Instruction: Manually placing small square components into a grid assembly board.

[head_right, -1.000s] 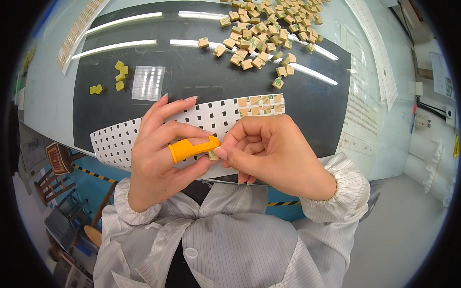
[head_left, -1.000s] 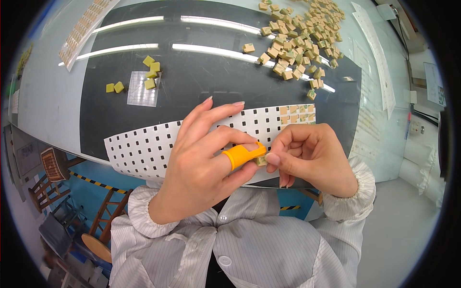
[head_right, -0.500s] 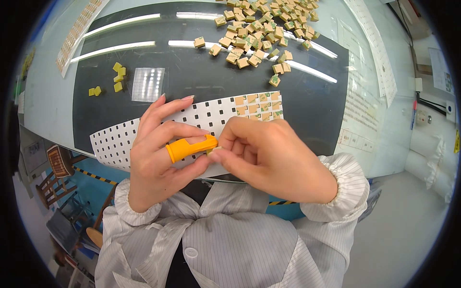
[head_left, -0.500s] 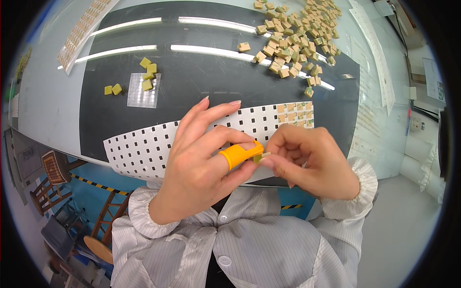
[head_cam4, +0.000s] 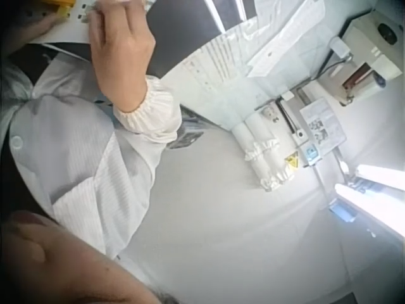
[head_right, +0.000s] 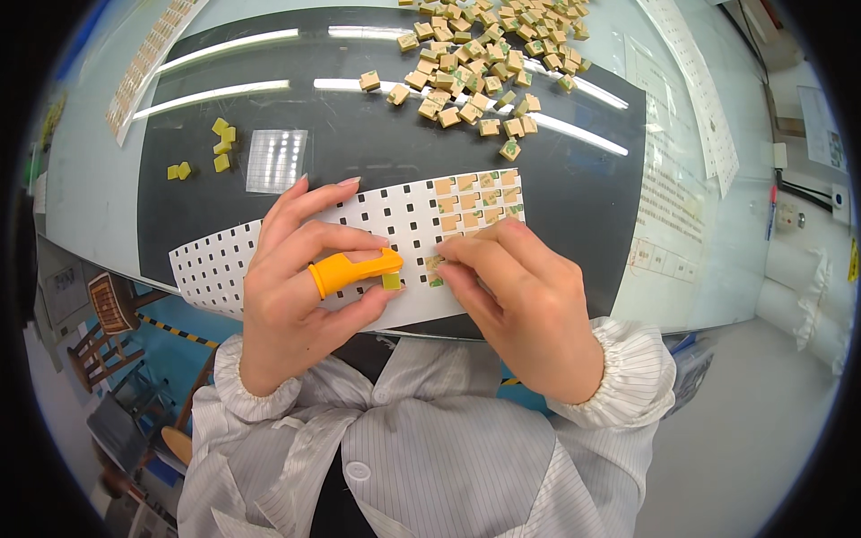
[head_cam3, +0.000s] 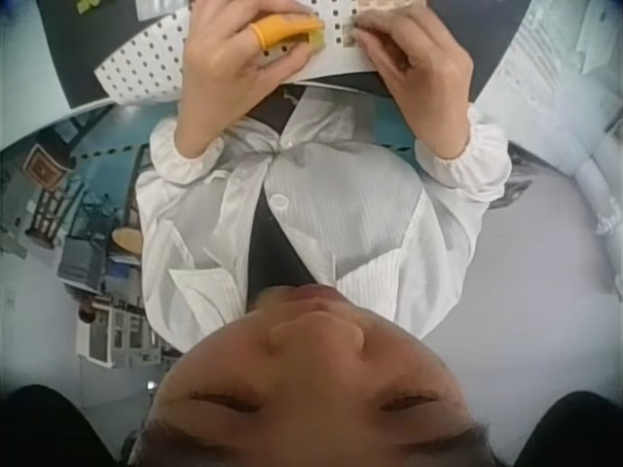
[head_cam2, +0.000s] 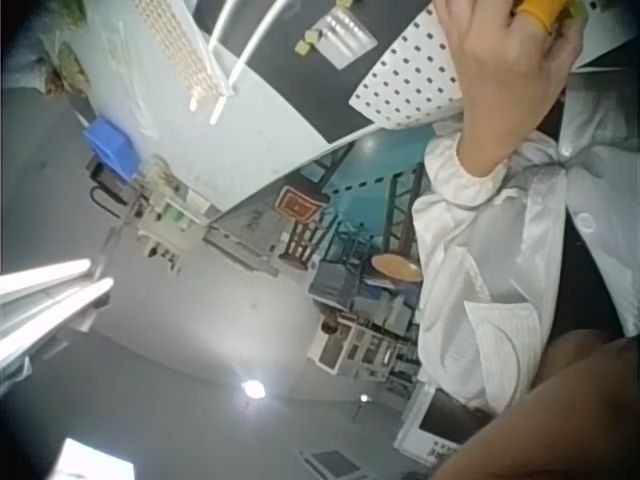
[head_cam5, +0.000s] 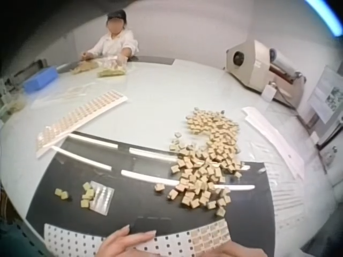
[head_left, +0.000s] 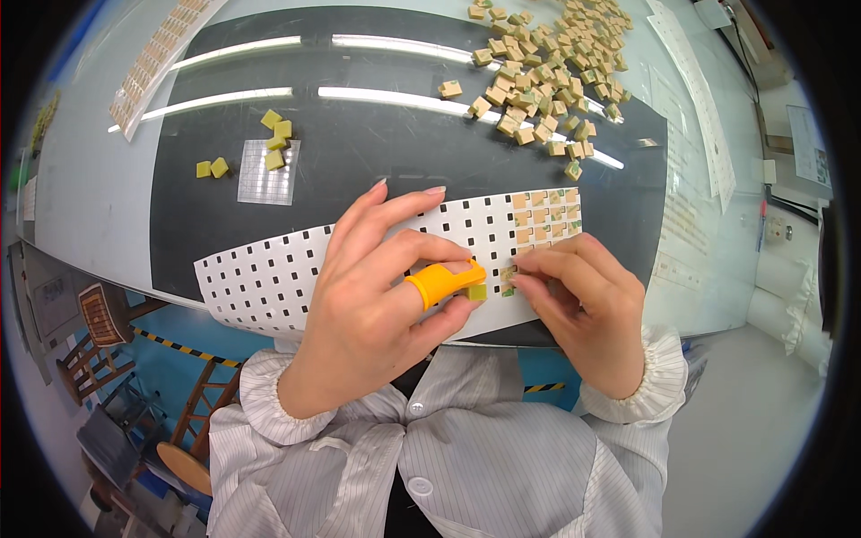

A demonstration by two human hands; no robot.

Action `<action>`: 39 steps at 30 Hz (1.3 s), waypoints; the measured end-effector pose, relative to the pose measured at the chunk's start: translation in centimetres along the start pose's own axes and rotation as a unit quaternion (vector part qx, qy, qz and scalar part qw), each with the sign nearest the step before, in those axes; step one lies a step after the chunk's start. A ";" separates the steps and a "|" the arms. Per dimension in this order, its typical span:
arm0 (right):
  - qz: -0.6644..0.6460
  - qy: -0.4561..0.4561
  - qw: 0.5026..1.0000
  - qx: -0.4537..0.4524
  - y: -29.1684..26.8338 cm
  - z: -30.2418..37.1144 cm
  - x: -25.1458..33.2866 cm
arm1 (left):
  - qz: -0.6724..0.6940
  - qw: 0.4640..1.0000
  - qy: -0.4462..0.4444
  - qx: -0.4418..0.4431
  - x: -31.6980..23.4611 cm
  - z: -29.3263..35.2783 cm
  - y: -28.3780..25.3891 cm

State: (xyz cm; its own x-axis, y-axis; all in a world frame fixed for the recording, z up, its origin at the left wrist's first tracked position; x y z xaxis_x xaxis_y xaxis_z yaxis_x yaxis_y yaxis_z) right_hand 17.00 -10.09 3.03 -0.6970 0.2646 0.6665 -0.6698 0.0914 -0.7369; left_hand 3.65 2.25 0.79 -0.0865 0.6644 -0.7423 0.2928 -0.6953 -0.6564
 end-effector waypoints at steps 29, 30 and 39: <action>-0.449 0.236 0.819 0.270 0.4 -2.8 -0.3 | -0.003 1.000 0.020 -0.005 0.1 0.2 -0.2; -0.455 0.238 0.816 0.265 0.4 -2.8 -0.3 | -0.001 1.000 0.021 -0.004 0.0 0.2 -0.2; -0.449 0.247 0.819 0.258 0.5 -2.7 -0.2 | 0.005 1.000 0.012 -0.006 0.2 0.2 -0.1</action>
State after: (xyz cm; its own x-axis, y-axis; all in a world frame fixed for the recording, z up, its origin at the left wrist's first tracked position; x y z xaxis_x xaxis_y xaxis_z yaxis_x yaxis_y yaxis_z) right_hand 17.51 -7.48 2.17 0.2392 0.6807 0.6924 -0.9633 0.0773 0.2569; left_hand 3.41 2.37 0.67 -0.0599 0.6644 -0.7450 0.3055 -0.6983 -0.6473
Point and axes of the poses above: each hand's wrist, its own z-axis away from the middle knuckle, its own y-axis out of the palm, x = y × z, the point moved 4 cm from there along -z, towards the middle knuckle, and after that the axes turned 13 degrees about x, right-handed, at the moved point
